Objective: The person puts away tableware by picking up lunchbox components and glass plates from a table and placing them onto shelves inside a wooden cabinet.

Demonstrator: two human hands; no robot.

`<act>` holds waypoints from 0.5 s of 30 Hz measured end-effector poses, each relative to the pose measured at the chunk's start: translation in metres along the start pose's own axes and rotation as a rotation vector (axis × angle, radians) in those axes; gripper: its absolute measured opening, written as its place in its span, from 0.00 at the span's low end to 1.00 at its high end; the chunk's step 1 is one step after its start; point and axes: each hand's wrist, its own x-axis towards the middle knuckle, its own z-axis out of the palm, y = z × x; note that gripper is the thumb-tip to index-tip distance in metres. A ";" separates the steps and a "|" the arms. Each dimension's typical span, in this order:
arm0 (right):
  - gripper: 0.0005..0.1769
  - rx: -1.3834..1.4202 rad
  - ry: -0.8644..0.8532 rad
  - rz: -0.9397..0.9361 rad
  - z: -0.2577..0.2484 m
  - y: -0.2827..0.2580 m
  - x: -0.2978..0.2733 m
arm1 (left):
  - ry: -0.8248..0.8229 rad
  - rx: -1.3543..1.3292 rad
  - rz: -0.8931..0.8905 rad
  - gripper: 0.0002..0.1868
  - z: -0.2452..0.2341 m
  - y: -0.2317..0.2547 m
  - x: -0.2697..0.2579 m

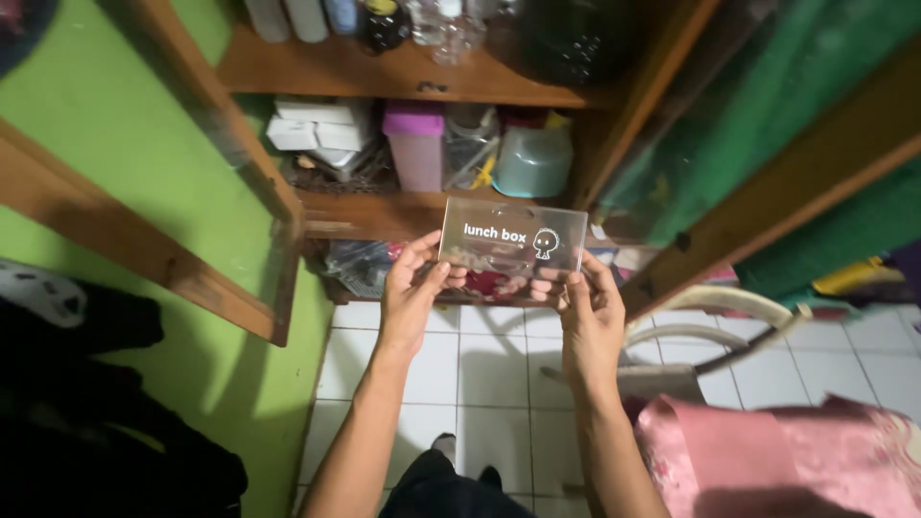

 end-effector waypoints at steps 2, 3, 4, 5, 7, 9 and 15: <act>0.26 -0.027 -0.022 0.045 0.010 0.002 0.007 | 0.047 -0.149 -0.025 0.24 -0.006 0.000 0.000; 0.26 -0.043 -0.030 0.066 0.014 0.003 0.011 | 0.076 -0.183 -0.033 0.24 -0.011 0.000 0.002; 0.27 -0.055 -0.048 0.080 0.017 0.005 0.014 | 0.102 -0.221 -0.048 0.24 -0.017 -0.002 0.005; 0.28 -0.067 -0.066 0.094 0.020 0.008 0.018 | 0.128 -0.260 -0.063 0.24 -0.023 -0.003 0.010; 0.29 -0.078 -0.078 0.115 0.025 0.014 0.023 | 0.168 -0.258 -0.046 0.23 -0.036 -0.002 0.021; 0.30 -0.073 -0.076 0.121 0.031 0.025 0.031 | 0.211 -0.227 -0.028 0.23 -0.052 0.003 0.037; 0.27 -0.096 0.080 0.091 0.046 0.048 0.064 | 0.368 -0.083 0.030 0.25 -0.133 0.036 0.133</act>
